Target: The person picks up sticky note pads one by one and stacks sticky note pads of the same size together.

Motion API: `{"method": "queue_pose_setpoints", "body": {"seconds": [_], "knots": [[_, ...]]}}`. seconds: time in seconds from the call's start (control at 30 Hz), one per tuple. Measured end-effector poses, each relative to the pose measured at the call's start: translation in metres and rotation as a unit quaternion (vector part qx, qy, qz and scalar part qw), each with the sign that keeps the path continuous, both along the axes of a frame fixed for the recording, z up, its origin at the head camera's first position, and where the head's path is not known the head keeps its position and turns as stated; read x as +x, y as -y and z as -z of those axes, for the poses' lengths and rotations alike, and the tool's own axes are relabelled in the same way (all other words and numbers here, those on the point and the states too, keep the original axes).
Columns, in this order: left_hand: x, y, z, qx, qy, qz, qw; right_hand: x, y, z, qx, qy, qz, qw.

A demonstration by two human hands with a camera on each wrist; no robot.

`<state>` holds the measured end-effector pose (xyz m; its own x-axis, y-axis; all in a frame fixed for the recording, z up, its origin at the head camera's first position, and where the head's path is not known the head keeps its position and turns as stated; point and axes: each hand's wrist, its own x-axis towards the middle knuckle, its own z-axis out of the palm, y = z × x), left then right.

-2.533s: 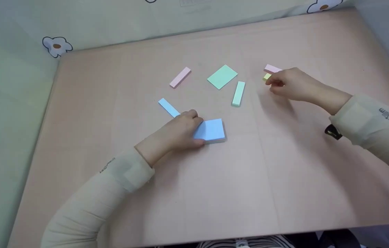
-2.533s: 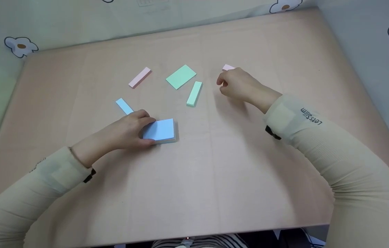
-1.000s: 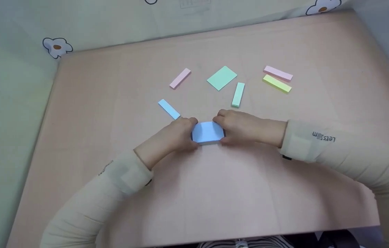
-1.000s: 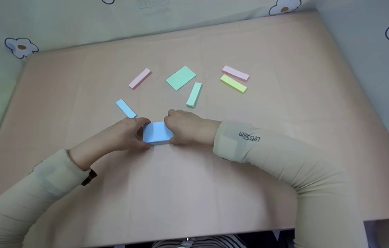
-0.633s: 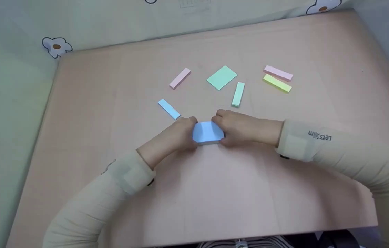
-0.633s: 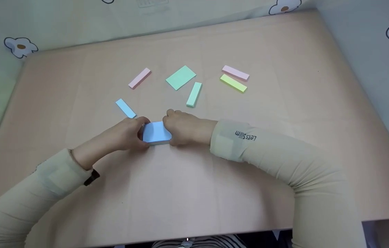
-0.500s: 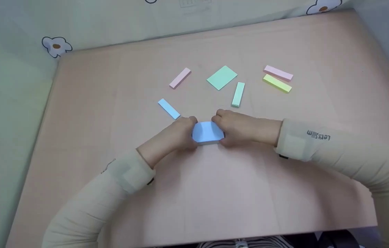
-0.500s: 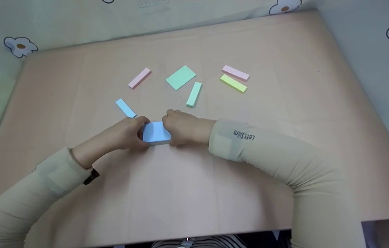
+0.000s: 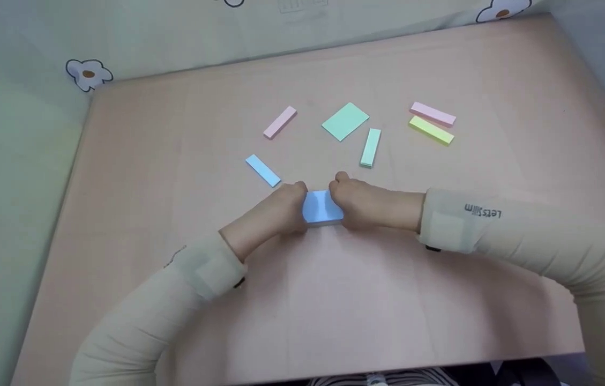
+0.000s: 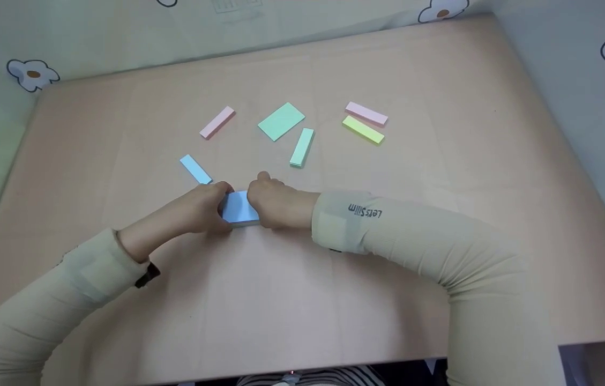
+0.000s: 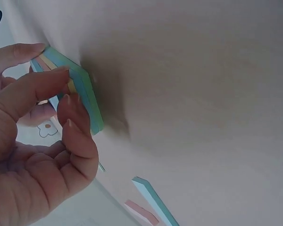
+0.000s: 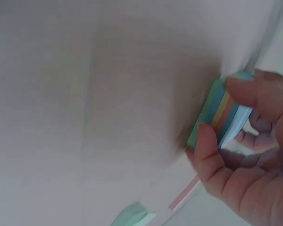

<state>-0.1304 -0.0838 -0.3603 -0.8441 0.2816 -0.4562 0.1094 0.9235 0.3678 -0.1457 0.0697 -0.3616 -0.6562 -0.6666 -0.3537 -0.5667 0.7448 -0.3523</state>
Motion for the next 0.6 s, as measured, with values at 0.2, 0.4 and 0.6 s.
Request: {"method": "queue_pose_setpoints", "body": {"seconds": [0.2,0.4,0.6], "knots": [[-0.0022,-0.0012,-0.0024,-0.011,0.002,0.008,0.9999,-0.0017,0.0004,-0.0017,-0.005,0.011,0.008,0.9999],[-0.0016,-0.0034,-0.0023,-0.014,-0.008,0.005,0.9999,-0.0025,0.0005,-0.0033,0.000,0.011,0.006,0.9999],[-0.0017,-0.0045,-0.0026,-0.019,-0.008,0.002,0.9998,-0.0008,-0.0006,-0.0056,-0.004,0.017,-0.004,0.9998]]}}
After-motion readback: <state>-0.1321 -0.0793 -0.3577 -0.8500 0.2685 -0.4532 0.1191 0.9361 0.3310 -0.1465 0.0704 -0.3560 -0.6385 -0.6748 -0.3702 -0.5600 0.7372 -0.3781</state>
